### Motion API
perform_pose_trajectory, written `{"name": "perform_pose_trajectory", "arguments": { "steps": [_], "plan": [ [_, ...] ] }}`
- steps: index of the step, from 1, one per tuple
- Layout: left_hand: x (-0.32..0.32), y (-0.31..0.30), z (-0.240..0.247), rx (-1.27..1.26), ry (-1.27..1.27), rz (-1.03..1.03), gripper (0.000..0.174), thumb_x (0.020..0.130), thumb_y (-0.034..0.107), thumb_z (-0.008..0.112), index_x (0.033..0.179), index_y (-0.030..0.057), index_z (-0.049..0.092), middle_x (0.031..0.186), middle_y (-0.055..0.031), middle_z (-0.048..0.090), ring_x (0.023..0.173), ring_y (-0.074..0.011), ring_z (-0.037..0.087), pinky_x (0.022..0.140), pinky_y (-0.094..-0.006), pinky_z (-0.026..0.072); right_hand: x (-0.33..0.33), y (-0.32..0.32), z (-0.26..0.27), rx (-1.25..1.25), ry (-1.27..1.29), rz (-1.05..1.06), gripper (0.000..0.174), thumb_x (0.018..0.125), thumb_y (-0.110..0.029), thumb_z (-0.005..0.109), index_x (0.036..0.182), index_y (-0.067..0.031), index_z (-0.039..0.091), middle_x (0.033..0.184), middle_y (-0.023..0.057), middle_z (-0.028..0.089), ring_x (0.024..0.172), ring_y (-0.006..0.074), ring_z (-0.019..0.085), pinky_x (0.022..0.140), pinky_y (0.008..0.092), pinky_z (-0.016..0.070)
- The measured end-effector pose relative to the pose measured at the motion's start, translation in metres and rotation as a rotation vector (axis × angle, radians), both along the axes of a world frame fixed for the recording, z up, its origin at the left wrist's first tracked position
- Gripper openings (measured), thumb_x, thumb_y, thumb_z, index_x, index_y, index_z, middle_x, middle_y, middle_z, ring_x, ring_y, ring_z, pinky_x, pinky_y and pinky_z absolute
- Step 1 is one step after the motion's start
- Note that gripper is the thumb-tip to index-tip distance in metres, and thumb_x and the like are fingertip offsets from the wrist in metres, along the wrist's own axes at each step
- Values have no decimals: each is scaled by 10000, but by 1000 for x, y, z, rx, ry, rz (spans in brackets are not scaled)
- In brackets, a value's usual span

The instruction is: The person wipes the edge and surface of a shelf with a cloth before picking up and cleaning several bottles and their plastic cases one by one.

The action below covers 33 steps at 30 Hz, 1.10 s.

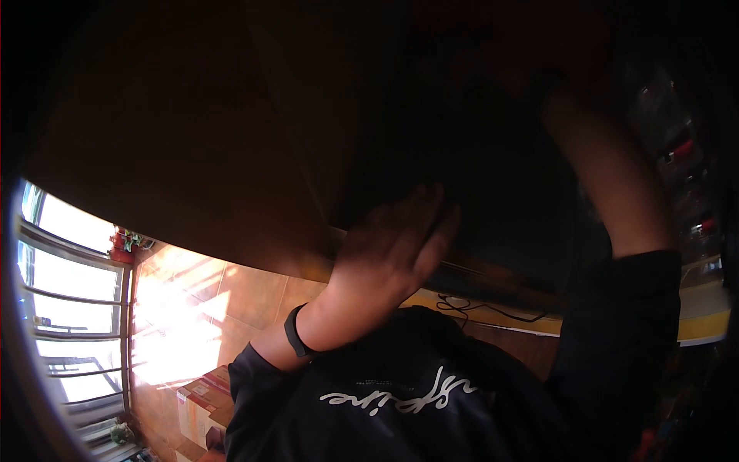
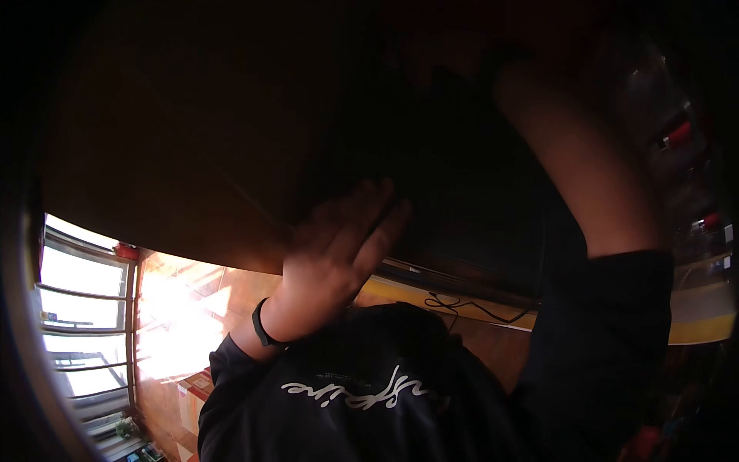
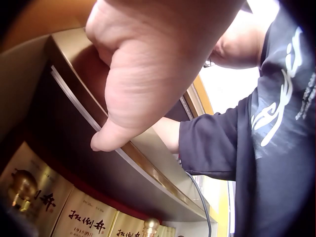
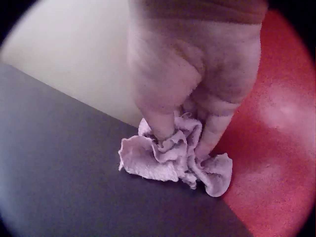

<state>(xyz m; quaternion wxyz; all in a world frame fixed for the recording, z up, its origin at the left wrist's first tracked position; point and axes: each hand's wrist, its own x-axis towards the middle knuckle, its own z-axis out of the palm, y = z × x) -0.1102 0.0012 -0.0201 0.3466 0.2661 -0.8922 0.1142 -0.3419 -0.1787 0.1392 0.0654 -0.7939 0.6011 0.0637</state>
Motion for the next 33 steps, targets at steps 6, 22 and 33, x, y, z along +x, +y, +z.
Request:
{"name": "perform_pose_trajectory", "arguments": {
  "steps": [6, 22, 33],
  "plan": [
    [-5, -1, 8, 16, 49, -26, 481, 952, 93, 652, 1423, 51, 741, 1463, -136, 738, 1309, -297, 735, 1041, -433, 597, -2, -11, -7, 22, 66, -11, 240, 994, 26, 691, 1229, 3, 728, 1221, 183, 772, 1105, 312, 742, 895, 430, 585],
    [-10, 0, 2, -55, 31, 26, 359, 965, 92, 660, 1309, 60, 756, 1408, -129, 747, 1287, -292, 747, 1032, -426, 603, -14, -40, -17, 89, 191, -9, 76, 957, -8, 760, 1032, 2, 753, 1013, 160, 821, 944, 304, 776, 768, 444, 598],
    [-10, -5, 0, -101, 47, 34, 372, 917, 160, 649, 1271, 96, 746, 1416, -135, 731, 1281, -296, 736, 1037, -421, 619, -5, -23, 4, 77, 145, -240, 96, 937, -38, 811, 871, -22, 744, 948, 105, 800, 819, 234, 718, 702, 441, 547]
  ]
}}
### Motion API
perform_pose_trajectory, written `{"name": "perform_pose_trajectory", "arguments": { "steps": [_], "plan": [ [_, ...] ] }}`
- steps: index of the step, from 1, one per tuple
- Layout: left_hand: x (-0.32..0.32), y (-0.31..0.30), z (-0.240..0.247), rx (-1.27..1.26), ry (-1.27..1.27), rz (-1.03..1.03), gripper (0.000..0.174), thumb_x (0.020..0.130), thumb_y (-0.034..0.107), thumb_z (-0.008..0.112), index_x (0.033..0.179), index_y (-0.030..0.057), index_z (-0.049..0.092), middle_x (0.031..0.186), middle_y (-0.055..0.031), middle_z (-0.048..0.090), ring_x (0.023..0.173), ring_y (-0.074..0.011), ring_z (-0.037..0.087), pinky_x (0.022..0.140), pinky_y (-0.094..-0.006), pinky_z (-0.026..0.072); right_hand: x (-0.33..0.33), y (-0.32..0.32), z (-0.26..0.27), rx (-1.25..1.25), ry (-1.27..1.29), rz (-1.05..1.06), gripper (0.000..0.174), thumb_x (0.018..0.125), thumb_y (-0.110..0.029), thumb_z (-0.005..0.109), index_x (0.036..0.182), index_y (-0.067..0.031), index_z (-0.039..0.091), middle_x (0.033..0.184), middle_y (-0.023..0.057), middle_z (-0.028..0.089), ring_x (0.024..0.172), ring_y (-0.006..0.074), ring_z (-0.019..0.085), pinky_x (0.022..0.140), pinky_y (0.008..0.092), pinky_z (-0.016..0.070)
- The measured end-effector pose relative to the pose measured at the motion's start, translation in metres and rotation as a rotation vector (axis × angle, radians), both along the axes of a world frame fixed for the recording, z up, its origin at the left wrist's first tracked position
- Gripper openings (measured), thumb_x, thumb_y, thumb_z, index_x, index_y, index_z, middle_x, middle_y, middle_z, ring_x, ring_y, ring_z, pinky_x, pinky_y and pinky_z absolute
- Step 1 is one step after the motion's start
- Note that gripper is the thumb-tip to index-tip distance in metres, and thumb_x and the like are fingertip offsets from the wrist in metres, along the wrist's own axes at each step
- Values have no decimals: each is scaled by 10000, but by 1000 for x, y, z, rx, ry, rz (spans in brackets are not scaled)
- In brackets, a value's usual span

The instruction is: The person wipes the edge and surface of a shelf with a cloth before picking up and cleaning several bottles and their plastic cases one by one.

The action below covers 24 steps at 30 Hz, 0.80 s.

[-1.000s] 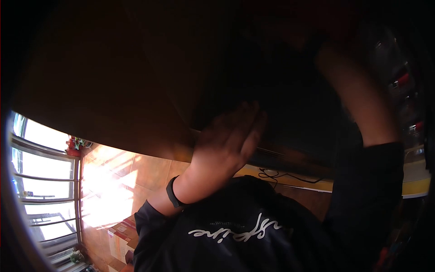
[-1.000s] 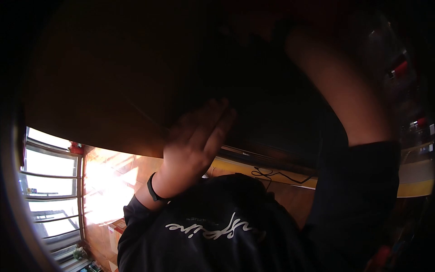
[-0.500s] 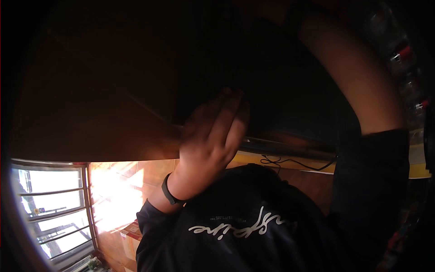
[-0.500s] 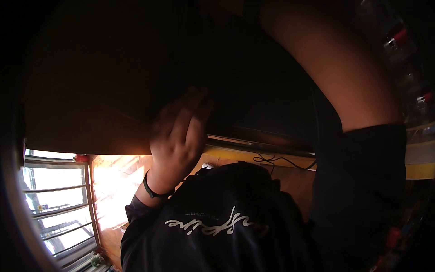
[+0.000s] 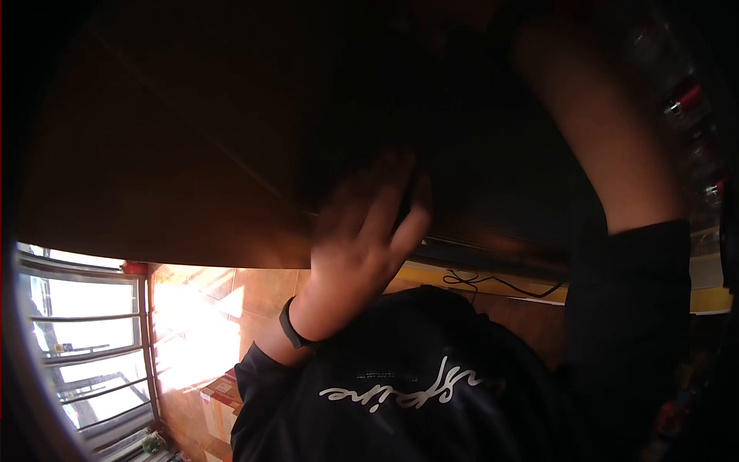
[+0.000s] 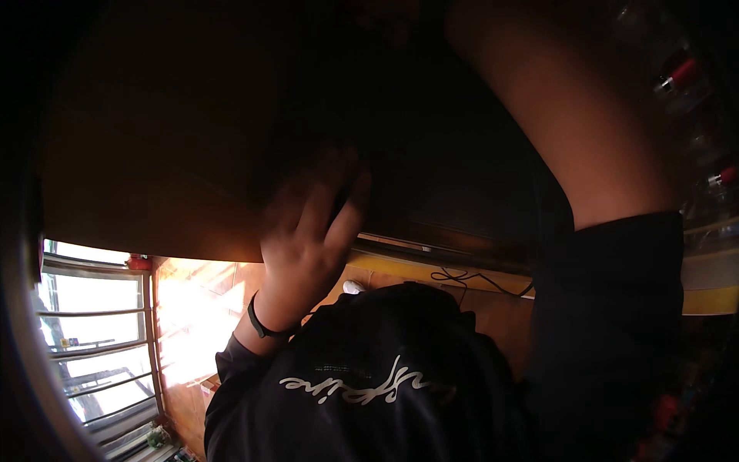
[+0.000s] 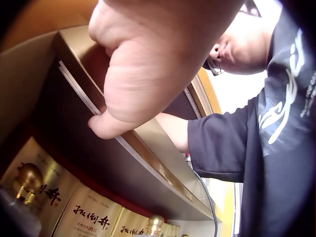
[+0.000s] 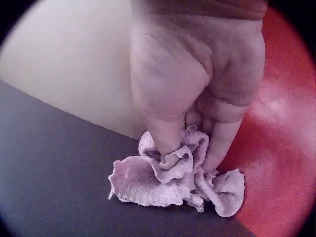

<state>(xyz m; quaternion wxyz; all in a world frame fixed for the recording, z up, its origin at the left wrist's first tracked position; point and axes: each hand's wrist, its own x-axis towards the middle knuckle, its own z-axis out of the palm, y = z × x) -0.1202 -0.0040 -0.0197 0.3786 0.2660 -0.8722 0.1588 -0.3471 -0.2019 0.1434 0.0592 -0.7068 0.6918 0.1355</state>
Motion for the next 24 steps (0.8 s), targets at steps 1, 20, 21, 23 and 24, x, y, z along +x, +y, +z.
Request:
{"name": "perform_pose_trajectory", "arguments": {
  "steps": [1, 20, 21, 23, 24],
  "plan": [
    [1, 0, -2, -2, 9, -5, 374, 917, 156, 648, 1273, 96, 745, 1414, -138, 731, 1280, -298, 736, 1037, -422, 620, -5, -6, 0, 13, -4, -3, 94, 937, -39, 810, 873, -22, 742, 947, 107, 798, 817, 235, 716, 700, 442, 546],
    [5, -3, 0, 39, 3, -27, 387, 932, 141, 646, 1296, 86, 763, 1416, -150, 741, 1270, -316, 750, 1052, -443, 611, -17, 4, -5, -29, -44, 42, 78, 932, -52, 787, 913, -25, 716, 912, 129, 757, 771, 262, 691, 663, 460, 529],
    [5, -3, 2, 39, 1, -27, 387, 933, 141, 646, 1297, 87, 763, 1417, -151, 741, 1268, -316, 751, 1050, -442, 613, -18, 6, -5, -32, -46, 41, 78, 932, -53, 786, 915, -25, 715, 910, 130, 755, 768, 263, 690, 661, 461, 528],
    [2, -2, 6, 41, 12, -31, 386, 931, 135, 649, 1297, 86, 763, 1418, -151, 740, 1263, -313, 753, 1047, -438, 614, -19, 7, -2, -33, -49, 34, 78, 932, -54, 784, 920, -25, 712, 906, 133, 750, 763, 266, 687, 657, 462, 526],
    [1, -2, 8, 42, 16, -35, 386, 930, 132, 651, 1296, 86, 764, 1419, -151, 740, 1261, -312, 754, 1045, -436, 615, -20, 9, -4, -30, -47, 27, 78, 931, -55, 782, 922, -25, 711, 904, 134, 748, 761, 267, 686, 655, 463, 525]
  ]
}}
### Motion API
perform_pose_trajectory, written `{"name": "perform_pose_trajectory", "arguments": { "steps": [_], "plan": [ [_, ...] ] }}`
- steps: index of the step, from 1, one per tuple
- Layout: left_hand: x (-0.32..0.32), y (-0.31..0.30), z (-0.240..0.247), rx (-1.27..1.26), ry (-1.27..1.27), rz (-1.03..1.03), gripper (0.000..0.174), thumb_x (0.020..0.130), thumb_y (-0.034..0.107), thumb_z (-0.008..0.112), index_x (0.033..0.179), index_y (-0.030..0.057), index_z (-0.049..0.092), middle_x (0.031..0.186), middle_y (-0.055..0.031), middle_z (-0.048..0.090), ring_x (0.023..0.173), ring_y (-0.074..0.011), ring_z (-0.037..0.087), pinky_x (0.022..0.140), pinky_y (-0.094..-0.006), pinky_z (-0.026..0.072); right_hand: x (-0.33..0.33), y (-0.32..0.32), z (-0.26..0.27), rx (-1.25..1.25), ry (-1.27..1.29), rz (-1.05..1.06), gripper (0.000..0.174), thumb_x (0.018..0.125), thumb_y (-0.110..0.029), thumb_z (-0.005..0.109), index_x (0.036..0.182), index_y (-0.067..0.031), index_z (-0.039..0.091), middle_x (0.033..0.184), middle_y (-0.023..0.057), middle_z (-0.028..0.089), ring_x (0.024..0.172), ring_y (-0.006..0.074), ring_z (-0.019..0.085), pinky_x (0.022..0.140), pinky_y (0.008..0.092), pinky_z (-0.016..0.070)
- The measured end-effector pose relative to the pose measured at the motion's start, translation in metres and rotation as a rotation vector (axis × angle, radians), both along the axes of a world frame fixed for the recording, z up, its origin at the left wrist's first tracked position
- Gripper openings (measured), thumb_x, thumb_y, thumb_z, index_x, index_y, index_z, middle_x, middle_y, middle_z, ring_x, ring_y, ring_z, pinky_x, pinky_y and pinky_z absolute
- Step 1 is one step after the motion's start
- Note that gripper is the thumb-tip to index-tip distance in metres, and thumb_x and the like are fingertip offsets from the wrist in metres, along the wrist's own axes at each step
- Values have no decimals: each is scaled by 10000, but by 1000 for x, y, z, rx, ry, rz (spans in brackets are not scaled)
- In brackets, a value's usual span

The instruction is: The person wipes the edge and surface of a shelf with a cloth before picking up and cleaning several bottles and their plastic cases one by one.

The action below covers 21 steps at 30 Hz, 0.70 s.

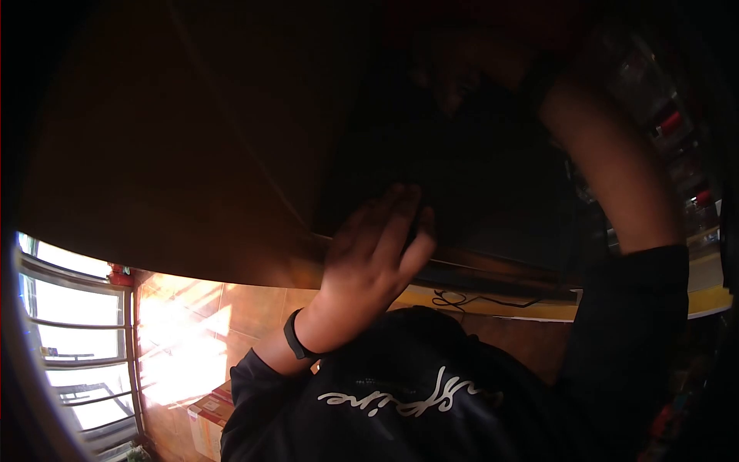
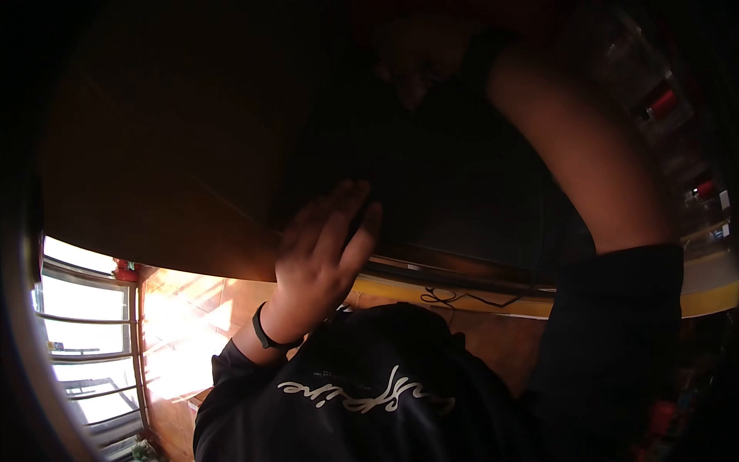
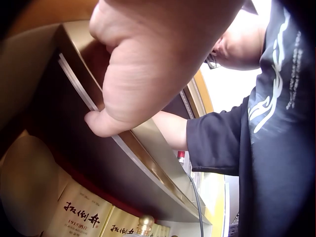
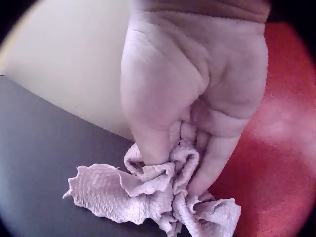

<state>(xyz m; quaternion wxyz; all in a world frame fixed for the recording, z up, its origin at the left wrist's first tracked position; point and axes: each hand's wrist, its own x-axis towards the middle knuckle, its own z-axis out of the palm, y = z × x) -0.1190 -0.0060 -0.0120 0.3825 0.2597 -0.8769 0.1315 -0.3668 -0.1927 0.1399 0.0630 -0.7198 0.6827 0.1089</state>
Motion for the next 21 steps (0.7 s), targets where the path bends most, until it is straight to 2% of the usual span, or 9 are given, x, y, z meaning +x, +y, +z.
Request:
{"name": "perform_pose_trajectory", "arguments": {
  "steps": [15, 21],
  "plan": [
    [-3, -9, -8, 41, 48, -60, 396, 937, 102, 650, 1314, 64, 764, 1425, -157, 736, 1282, -333, 746, 1053, -452, 613, -7, 7, -2, -32, -41, -2, 87, 928, -65, 764, 954, -27, 690, 877, 152, 716, 724, 288, 666, 626, 477, 512],
    [-2, -9, -1, 41, -20, -21, 425, 938, 82, 643, 1351, 53, 743, 1443, -164, 723, 1312, -343, 730, 1079, -469, 590, -7, 11, -4, -41, -70, 11, 95, 927, -70, 757, 966, -27, 682, 866, 159, 703, 710, 297, 658, 615, 483, 506]
  ]
}}
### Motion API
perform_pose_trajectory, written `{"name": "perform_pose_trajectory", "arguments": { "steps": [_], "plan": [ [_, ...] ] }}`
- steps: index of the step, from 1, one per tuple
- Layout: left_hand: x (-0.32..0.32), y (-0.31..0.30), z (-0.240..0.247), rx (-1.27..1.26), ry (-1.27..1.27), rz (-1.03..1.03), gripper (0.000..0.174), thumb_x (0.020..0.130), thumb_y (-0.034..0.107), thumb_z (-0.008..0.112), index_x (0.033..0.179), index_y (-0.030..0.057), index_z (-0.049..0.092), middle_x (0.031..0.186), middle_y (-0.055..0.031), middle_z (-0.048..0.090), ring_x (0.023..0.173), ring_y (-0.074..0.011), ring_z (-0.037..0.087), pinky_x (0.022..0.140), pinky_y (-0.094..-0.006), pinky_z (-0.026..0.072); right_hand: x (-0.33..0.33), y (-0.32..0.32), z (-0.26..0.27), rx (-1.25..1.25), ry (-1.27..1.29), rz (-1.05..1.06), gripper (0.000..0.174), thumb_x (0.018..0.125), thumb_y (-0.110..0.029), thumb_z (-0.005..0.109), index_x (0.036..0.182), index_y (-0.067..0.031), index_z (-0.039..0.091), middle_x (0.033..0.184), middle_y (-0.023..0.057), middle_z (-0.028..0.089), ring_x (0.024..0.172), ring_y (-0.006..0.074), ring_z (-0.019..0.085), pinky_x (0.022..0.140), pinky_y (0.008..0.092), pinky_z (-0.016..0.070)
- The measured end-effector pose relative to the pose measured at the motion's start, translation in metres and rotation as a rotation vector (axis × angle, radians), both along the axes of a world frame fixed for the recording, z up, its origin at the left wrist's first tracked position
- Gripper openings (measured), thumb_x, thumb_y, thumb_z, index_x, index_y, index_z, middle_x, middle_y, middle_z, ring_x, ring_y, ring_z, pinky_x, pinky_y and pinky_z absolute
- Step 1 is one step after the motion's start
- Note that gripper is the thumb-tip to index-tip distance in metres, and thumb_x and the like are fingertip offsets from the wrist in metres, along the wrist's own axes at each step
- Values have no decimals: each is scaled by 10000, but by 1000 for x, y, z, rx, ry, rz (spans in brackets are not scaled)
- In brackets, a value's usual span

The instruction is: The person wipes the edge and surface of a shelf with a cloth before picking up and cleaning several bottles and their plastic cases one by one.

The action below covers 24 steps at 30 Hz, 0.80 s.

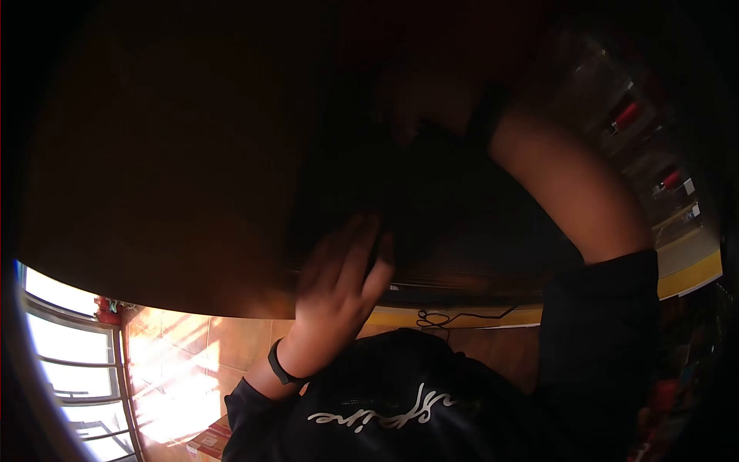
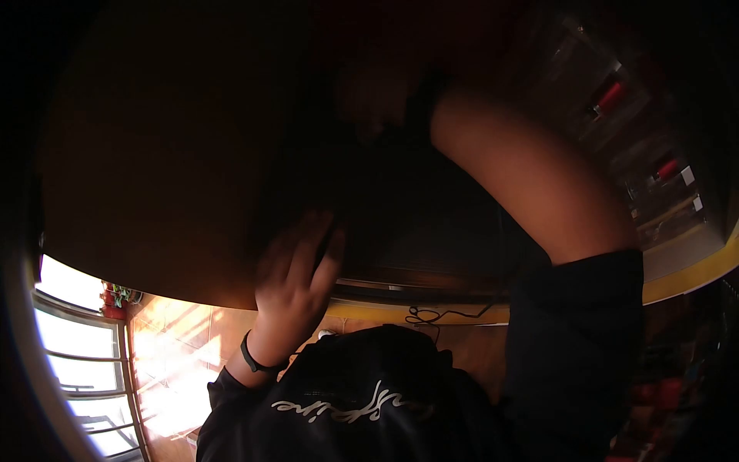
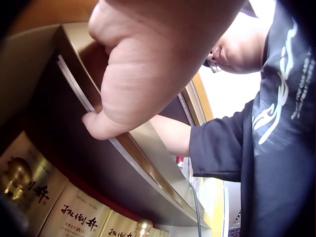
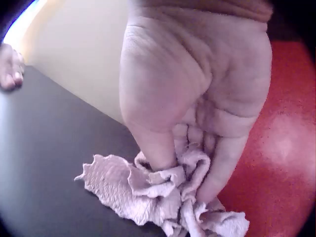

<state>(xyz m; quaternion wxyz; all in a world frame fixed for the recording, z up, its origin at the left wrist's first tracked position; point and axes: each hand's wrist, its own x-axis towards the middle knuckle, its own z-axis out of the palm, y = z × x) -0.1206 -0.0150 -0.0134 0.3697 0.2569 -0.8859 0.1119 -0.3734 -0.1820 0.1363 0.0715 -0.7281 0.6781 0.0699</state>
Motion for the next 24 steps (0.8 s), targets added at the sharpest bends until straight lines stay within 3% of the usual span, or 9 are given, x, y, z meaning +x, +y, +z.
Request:
{"name": "perform_pose_trajectory", "arguments": {
  "steps": [8, 11, 14, 17, 20, 24],
  "plan": [
    [2, 1, 13, -17, -11, -4, 397, 946, 112, 635, 1330, 57, 719, 1426, -182, 717, 1309, -352, 724, 1063, -471, 595, -9, -5, -3, 28, -160, -28, 107, 925, -75, 748, 983, -28, 671, 851, 168, 686, 690, 308, 647, 599, 490, 499],
    [1, 1, 9, -38, -14, 10, 398, 947, 114, 628, 1332, 61, 715, 1426, -180, 716, 1308, -351, 724, 1056, -467, 595, -19, -4, -9, 76, -409, -80, 112, 924, -77, 744, 990, -29, 667, 845, 172, 679, 683, 312, 643, 593, 493, 496],
    [4, 3, 8, -41, -23, 20, 394, 946, 120, 625, 1327, 66, 713, 1425, -175, 717, 1308, -348, 723, 1052, -463, 594, -9, 32, 4, 124, -921, -64, 126, 924, -45, 732, 1022, -23, 657, 881, 187, 671, 715, 338, 656, 625, 498, 519],
    [4, 3, 10, -46, -25, 20, 393, 943, 127, 629, 1323, 69, 711, 1422, -172, 717, 1310, -346, 721, 1053, -460, 592, 9, 24, 11, 112, 347, 258, 128, 860, -186, 843, 950, -100, 812, 912, 175, 785, 901, 362, 779, 794, 502, 595],
    [1, 3, 10, -56, -40, 23, 394, 942, 131, 632, 1324, 70, 709, 1424, -173, 716, 1315, -346, 718, 1058, -458, 588, -1, 25, 7, 27, 246, 223, 318, 741, -238, 963, 987, -112, 809, 846, 69, 779, 855, 286, 777, 751, 480, 608],
    [0, 3, 7, -72, -48, 34, 394, 947, 127, 632, 1330, 72, 709, 1430, -175, 715, 1319, -344, 716, 1068, -457, 583, -17, 4, -8, -81, 328, 308, 365, 707, -155, 969, 1043, -99, 837, 935, 98, 806, 950, 308, 793, 790, 475, 614]
  ]
}}
